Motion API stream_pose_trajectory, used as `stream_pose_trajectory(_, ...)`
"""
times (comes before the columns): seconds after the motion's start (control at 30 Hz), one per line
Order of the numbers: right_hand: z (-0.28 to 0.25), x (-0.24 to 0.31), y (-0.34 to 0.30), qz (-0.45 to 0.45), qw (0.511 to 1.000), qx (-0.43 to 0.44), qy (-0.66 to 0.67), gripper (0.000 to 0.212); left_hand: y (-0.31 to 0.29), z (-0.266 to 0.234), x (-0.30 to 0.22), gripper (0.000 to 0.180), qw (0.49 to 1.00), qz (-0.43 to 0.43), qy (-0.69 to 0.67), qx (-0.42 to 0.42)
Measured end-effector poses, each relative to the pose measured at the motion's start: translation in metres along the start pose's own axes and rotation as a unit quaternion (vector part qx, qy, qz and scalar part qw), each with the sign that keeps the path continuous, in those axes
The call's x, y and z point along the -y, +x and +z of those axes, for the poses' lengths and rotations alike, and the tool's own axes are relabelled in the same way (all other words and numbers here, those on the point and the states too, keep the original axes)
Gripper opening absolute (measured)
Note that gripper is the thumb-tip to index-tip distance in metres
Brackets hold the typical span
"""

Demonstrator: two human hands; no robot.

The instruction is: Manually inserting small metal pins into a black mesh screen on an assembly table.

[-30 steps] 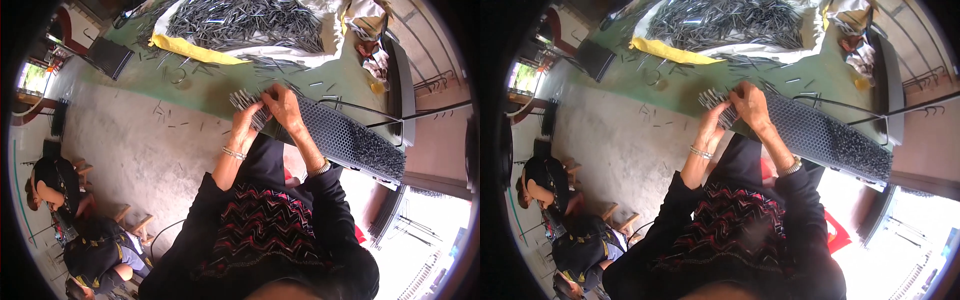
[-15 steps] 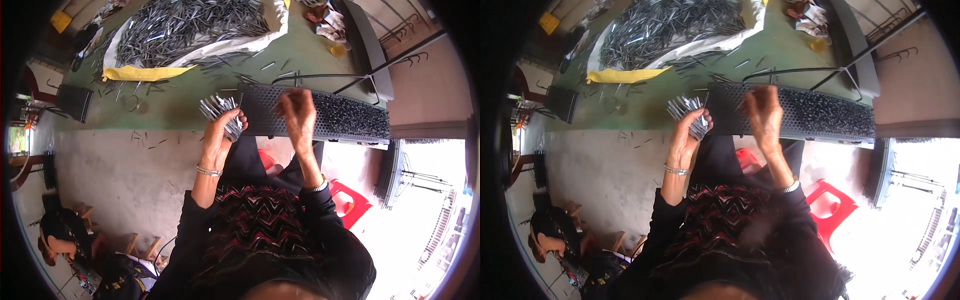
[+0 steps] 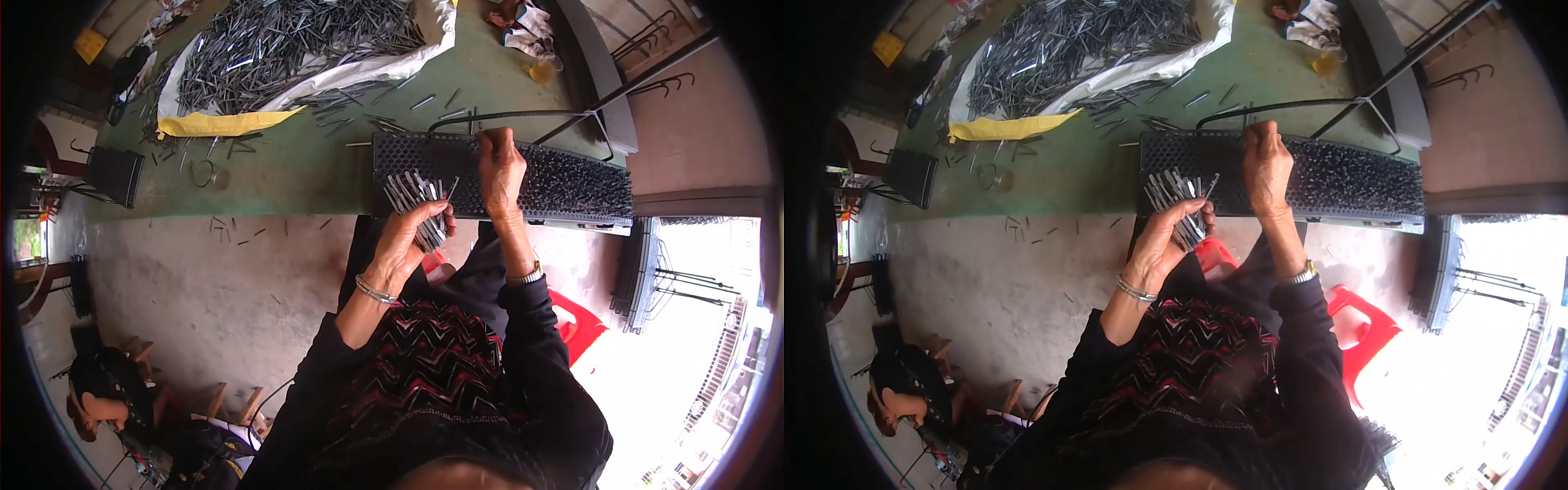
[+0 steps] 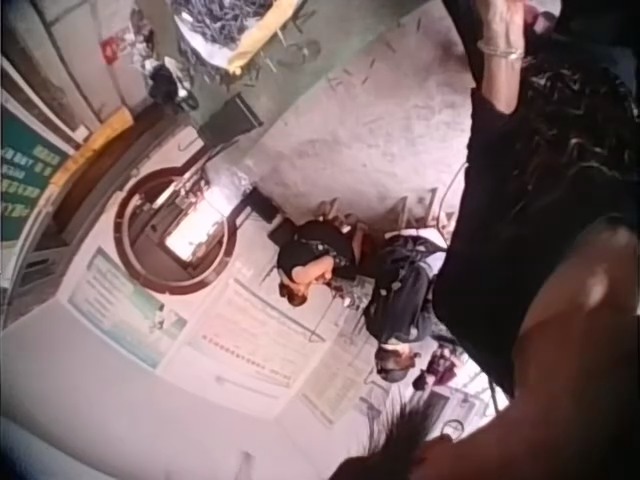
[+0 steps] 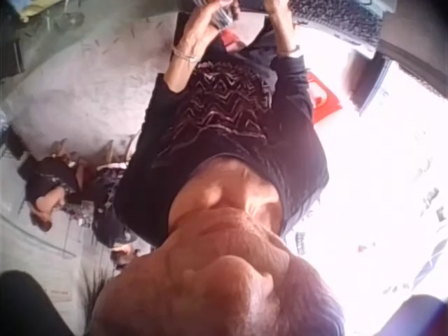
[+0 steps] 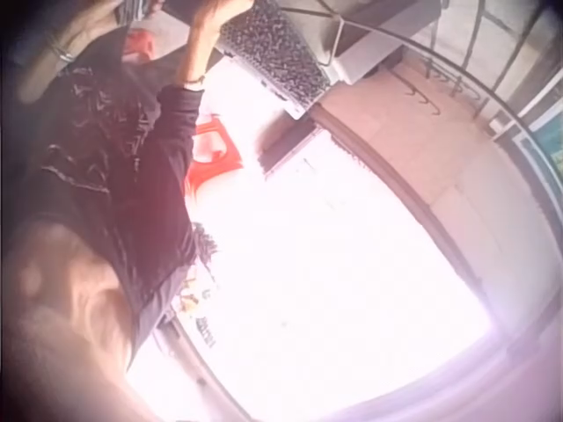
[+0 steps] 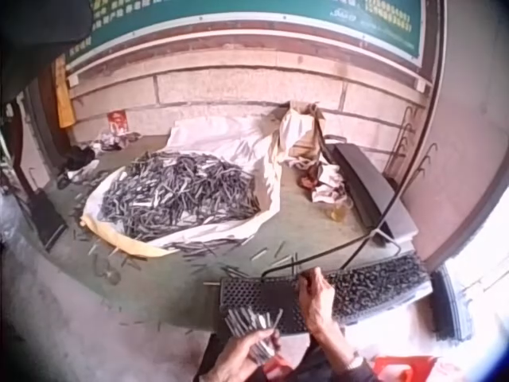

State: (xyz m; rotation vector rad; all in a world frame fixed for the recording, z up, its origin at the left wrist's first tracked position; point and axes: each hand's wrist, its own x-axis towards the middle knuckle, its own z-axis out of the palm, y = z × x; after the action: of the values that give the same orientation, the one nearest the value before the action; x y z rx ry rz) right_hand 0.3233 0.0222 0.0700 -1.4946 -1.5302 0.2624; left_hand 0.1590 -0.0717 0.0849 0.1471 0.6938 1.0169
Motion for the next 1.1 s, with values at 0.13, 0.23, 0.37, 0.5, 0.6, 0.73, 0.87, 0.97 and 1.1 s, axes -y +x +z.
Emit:
stream_pose_trajectory(0.13,0.0,0.005,-0.002,-0.05,0.996,0.024,-0.071,0.007,0.006,-0.005,0.004,0.016,1.0,0.002,0.002,0.017)
stream_pose_trajectory(0.23,-0.006,0.015,0.004,-0.08,0.991,0.046,-0.1,0.008,0.009,-0.005,0.007,0.017,1.0,-0.001,0.009,0.015)
stream_pose_trajectory(0.37,-0.006,0.013,0.003,-0.056,0.987,0.068,-0.138,0.008,0.014,-0.001,0.008,0.017,0.999,0.007,0.015,0.03)
stream_pose_trajectory(0.5,-0.034,0.014,0.0,0.04,0.992,0.121,0.016,0.022,0.013,0.002,0.007,0.018,1.0,0.009,0.015,0.021)
stream_pose_trajectory(0.6,-0.065,0.034,-0.011,0.195,0.931,0.288,0.11,0.023,0.015,0.001,0.009,0.018,0.999,0.002,0.03,0.026)
stream_pose_trajectory(0.73,-0.075,0.043,-0.016,0.265,0.885,0.303,0.235,0.016,0.013,0.002,0.011,0.018,0.998,0.003,0.035,0.044)
stream_pose_trajectory(0.87,-0.066,0.045,-0.009,0.167,0.972,0.083,0.146,0.011,0.012,0.01,0.008,0.017,1.0,-0.013,0.023,0.006)
stream_pose_trajectory(0.97,-0.04,0.023,0.001,-0.015,0.999,-0.036,0.009,0.009,0.012,0.013,0.009,0.016,1.0,-0.008,0.001,-0.018)
stream_pose_trajectory(1.1,-0.025,0.007,0.011,-0.081,0.996,-0.032,-0.036,0.01,0.015,0.01,0.012,0.018,0.999,-0.006,0.036,0.033)
